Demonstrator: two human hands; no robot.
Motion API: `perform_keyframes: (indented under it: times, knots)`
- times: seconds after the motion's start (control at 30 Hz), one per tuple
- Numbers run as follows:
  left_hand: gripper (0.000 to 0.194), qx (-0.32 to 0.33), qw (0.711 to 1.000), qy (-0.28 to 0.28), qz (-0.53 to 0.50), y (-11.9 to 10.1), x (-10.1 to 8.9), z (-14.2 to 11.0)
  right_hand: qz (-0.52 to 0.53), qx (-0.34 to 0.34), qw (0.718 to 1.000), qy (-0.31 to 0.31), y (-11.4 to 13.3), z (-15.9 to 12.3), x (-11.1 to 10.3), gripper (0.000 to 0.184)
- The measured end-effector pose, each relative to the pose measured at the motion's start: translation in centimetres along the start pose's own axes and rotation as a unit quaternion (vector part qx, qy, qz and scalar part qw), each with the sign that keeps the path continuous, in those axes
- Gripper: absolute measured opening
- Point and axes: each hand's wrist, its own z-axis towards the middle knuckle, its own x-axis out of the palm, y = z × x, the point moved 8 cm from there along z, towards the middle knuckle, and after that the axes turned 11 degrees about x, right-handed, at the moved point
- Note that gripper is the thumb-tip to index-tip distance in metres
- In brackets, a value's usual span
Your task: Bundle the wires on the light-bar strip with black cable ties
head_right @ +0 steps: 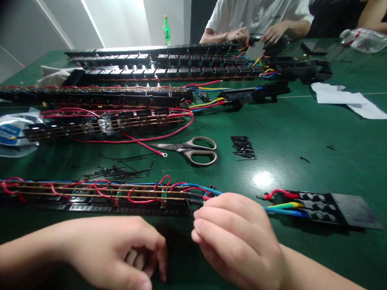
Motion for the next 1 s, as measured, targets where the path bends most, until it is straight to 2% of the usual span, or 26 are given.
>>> perform_keyframes:
  times: [0.07, 0.1, 0.17, 0.23, 0.3, 0.37, 0.43, 0.5, 0.57, 0.73, 0.87, 1.0]
  knots:
    - [0.037, 0.006, 0.999, -0.016, 0.047, -1.2, -0.3, -0.2, -0.038, -0.024, 0.999, -0.005, 0.5, -0.1, 0.2, 0.005]
    - [0.03, 0.007, 0.996, -0.043, 0.079, -2.0, -0.9, -0.2, -0.045, -0.028, 0.999, -0.01, 0.5, -0.1, 0.2, 0.006]
    - [0.019, 0.013, 0.981, -0.135, 0.139, -3.7, -2.8, -0.2, -0.033, -0.023, 0.999, -0.03, 0.3, -0.1, 0.3, 0.009]
    - [0.019, 0.032, 0.951, -0.226, 0.209, -5.4, -5.2, 0.1, -0.006, -0.009, 0.999, -0.042, -0.4, -0.2, 0.6, 0.012]
    - [0.014, 0.062, 0.912, -0.272, 0.3, -6.7, -7.0, 1.0, 0.016, 0.007, 0.999, -0.039, -1.1, -0.2, 1.2, 0.015]
    - [0.013, 0.071, 0.881, -0.303, 0.356, -6.8, -8.5, 2.2, 0.024, 0.024, 0.999, -0.023, -1.8, -0.2, 2.1, 0.015]
    - [0.019, 0.044, 0.871, -0.346, 0.346, -5.7, -10.0, 3.1, 0.026, 0.042, 0.999, -0.004, -2.4, -0.2, 2.8, 0.013]
    - [0.026, 0.005, 0.876, -0.352, 0.331, -4.3, -10.4, 3.7, 0.025, 0.054, 0.998, 0.008, -2.7, -0.3, 3.3, 0.012]
    - [0.029, -0.019, 0.881, -0.332, 0.335, -3.5, -10.1, 4.1, 0.019, 0.058, 0.998, 0.021, -2.8, -0.4, 3.6, 0.012]
    - [0.026, -0.028, 0.898, -0.304, 0.317, -3.2, -9.7, 3.7, 0.004, 0.056, 0.997, 0.06, -2.7, -0.6, 4.2, 0.015]
    - [0.027, -0.023, 0.933, -0.275, 0.232, -3.0, -9.7, 4.2, 0.001, 0.056, 0.997, 0.062, -2.7, -0.5, 4.1, 0.016]
    - [0.03, -0.036, 0.96, -0.264, 0.092, -2.4, -9.4, 4.9, 0.0, 0.052, 0.997, 0.065, -2.8, -0.4, 4.0, 0.016]
